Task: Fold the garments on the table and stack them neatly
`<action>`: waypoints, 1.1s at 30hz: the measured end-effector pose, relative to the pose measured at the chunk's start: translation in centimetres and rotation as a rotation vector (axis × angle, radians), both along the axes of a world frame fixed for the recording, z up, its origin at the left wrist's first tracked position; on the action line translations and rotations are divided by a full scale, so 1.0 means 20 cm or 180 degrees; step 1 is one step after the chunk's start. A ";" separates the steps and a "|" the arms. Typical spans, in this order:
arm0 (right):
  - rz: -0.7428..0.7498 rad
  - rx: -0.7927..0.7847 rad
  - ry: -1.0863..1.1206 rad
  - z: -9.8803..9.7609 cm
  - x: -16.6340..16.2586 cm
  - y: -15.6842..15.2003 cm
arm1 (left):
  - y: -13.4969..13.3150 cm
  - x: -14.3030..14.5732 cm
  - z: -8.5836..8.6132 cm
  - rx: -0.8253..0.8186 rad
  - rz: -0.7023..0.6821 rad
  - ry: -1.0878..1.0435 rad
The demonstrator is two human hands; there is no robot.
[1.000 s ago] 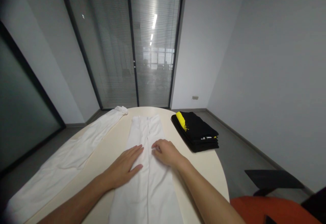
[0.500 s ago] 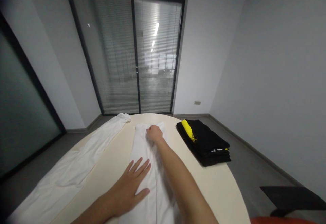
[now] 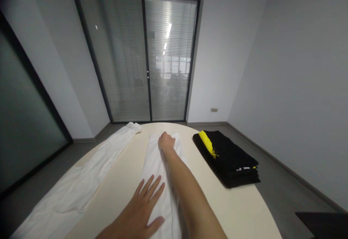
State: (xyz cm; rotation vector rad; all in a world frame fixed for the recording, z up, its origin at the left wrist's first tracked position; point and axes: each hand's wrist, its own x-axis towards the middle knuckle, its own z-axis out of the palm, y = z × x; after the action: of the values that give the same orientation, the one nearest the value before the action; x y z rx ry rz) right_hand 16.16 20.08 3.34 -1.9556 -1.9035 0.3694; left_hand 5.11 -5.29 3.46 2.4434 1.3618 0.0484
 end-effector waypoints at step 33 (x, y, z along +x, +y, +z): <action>0.0753 0.0325 -0.0600 -0.01 0.31 -0.32 | -0.04 -0.04 -0.01 0.0272 -0.0099 -0.0331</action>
State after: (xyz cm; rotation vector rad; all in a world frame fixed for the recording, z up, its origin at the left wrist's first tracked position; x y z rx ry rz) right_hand 22.29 13.63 3.08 -1.7577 -2.2352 0.1517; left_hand 4.28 -6.13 3.25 2.4936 1.3017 0.2273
